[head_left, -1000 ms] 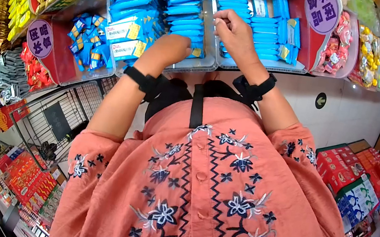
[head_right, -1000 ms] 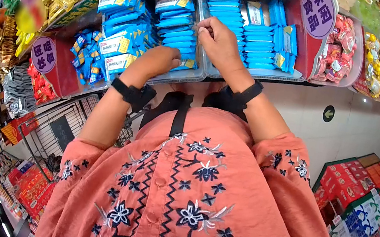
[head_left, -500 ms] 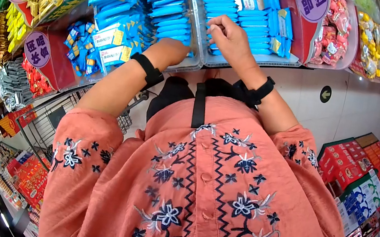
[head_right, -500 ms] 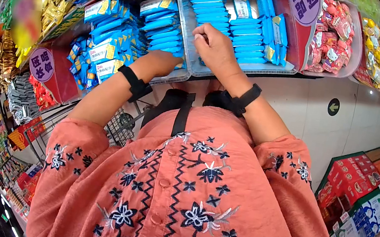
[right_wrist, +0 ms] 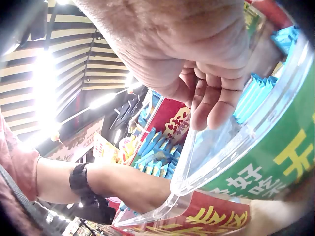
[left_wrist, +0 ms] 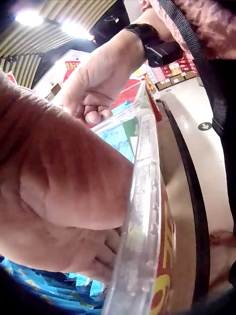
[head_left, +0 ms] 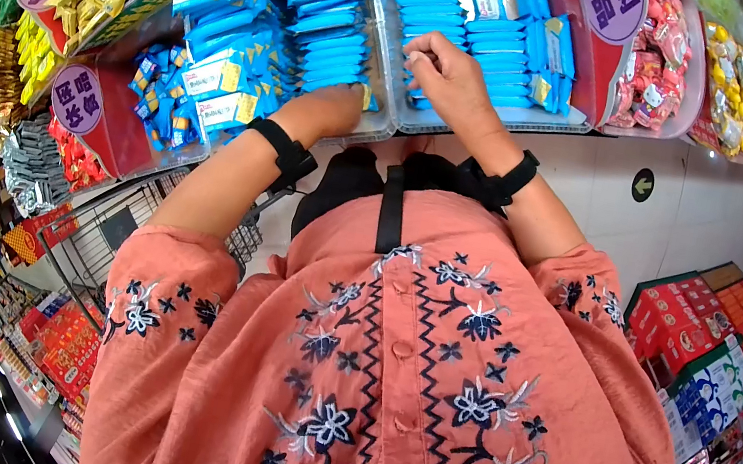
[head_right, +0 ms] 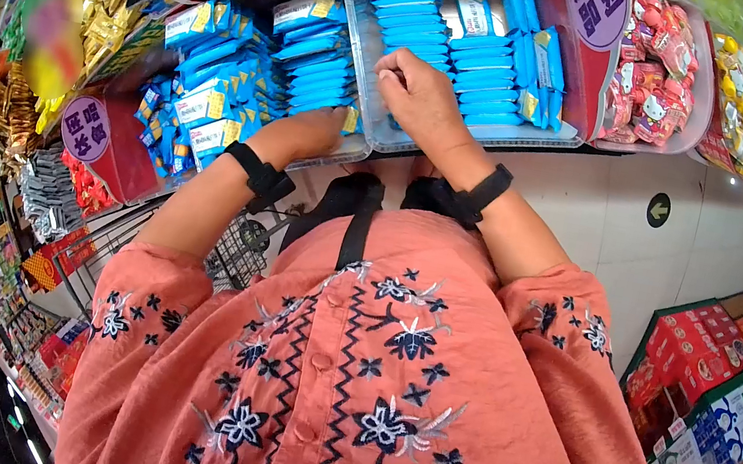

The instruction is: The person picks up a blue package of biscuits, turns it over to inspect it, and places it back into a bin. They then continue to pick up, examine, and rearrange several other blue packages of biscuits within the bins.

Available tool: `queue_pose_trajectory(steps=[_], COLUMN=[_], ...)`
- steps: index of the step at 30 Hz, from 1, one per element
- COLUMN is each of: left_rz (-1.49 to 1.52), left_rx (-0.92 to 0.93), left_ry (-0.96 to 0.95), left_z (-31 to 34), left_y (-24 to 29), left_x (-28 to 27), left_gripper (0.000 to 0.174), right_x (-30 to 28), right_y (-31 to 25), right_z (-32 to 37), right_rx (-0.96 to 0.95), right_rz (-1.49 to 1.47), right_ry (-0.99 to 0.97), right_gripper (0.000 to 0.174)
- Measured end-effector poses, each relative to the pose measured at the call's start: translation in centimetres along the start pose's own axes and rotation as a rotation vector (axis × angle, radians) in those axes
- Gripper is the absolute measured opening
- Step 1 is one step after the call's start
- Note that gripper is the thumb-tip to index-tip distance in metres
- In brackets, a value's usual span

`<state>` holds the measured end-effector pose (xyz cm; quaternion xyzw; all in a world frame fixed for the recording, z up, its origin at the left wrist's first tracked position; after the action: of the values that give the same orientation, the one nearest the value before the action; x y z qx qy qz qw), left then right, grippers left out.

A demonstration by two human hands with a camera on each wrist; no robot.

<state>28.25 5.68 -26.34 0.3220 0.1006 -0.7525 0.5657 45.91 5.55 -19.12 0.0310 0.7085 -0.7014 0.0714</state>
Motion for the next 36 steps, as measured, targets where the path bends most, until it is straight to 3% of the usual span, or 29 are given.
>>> queue_pose_trajectory(steps=[6, 12, 24, 27, 36], left_rz=[-0.160, -0.080, -0.177, -0.176, -0.142], left_rx=[-0.006, -0.168, -0.143, -0.076, -0.046], left_ry=[-0.026, -0.010, -0.029, 0.033, 0.129], left_z=[0.5, -0.9, -1.1, -1.2, 1.2], left_y=[1.1, -0.4, -0.4, -0.8, -0.4], left_x=[-1.0, 0.1, -0.5, -0.4, -1.5], left_gripper=[0.041, 0.033, 0.034, 0.043, 0.034], right_x=[0.4, 0.6, 0.5, 0.5, 1.3], right_y=[-0.2, -0.1, 0.1, 0.0, -0.9], right_z=[0.1, 0.4, 0.6, 0.5, -0.3], right_rx=[0.014, 0.029, 0.009, 0.019, 0.032], right_rz=[-0.033, -0.009, -0.015, -0.017, -0.007], right_ry=[-0.019, -0.037, -0.023, -0.028, -0.053], right_gripper=[0.016, 0.016, 0.018, 0.019, 0.019])
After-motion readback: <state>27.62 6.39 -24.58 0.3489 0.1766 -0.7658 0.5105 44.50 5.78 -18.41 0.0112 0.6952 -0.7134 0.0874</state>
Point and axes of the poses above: each hand's wrist, its own z-axis away from the middle knuckle, its own x-axis out of the palm, y = z × x, the point moved 7 cm from there along -z, towards the middle knuckle, and after that the axes turned 13 degrees about -x, right-handed, at the moved point
